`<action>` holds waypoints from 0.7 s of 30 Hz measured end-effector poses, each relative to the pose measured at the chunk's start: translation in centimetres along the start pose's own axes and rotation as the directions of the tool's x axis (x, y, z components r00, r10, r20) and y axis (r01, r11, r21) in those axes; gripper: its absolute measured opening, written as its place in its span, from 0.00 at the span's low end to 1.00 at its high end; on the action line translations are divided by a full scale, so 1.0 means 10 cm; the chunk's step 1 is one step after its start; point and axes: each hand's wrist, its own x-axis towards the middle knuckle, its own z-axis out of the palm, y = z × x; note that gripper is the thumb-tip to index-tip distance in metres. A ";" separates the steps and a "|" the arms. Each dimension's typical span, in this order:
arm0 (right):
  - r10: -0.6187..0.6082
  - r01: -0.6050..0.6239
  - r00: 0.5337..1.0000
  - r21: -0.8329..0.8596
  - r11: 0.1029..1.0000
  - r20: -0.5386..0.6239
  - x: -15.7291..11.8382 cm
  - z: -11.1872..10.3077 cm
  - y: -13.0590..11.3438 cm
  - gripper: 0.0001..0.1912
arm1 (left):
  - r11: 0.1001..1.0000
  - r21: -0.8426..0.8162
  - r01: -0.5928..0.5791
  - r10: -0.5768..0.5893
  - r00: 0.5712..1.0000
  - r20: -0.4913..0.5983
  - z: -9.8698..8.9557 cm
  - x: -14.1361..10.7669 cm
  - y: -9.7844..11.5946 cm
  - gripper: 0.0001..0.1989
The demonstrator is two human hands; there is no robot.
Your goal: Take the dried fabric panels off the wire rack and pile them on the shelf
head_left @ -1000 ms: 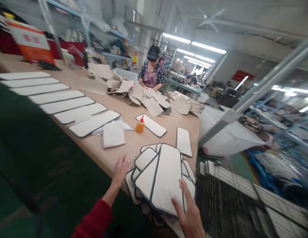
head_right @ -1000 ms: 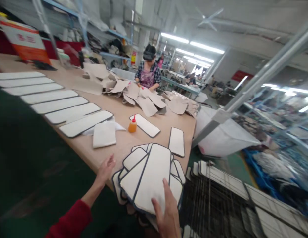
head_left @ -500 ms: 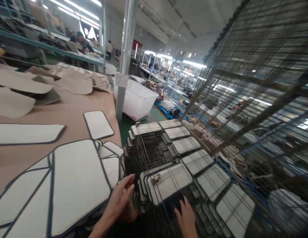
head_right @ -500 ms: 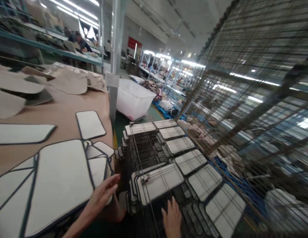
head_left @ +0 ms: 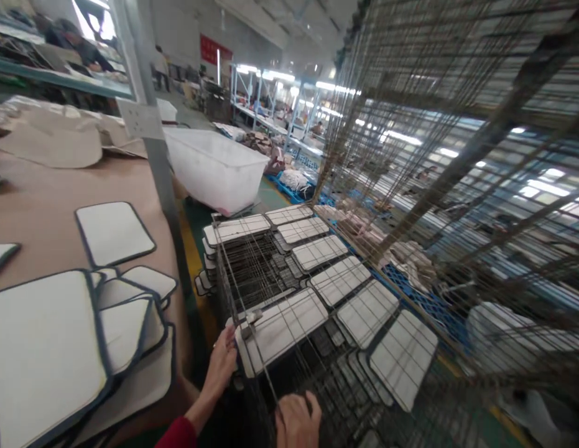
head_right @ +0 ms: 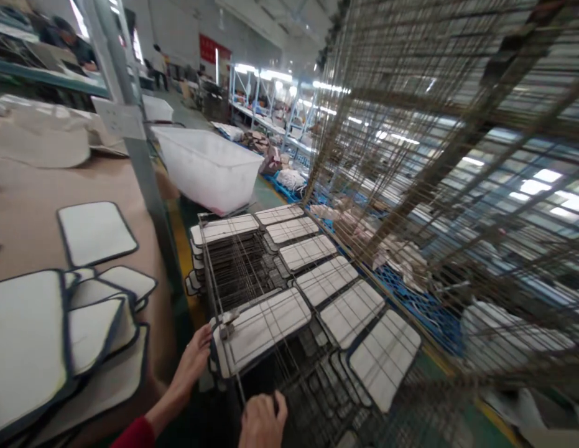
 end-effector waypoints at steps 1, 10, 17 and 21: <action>0.004 -0.003 0.997 0.002 1.000 -0.079 0.05 -0.03 -0.06 0.14 | 1.000 0.016 -0.012 0.011 1.000 0.016 0.03 0.01 -0.03 0.27; -0.315 0.297 0.949 -0.300 0.906 -0.014 0.74 -0.92 -0.23 0.12 | 0.982 0.082 -0.170 0.154 0.974 0.163 0.27 0.08 -0.02 0.30; -0.427 0.378 0.894 -0.740 0.557 0.135 2.23 -2.49 -0.64 0.22 | 0.960 0.093 -0.265 0.225 0.924 0.310 0.25 0.10 0.11 0.30; -0.177 0.063 0.984 -0.912 0.406 -0.011 3.12 -3.18 -0.51 0.34 | 0.943 0.173 -0.285 0.211 0.913 0.350 0.25 0.10 0.07 0.27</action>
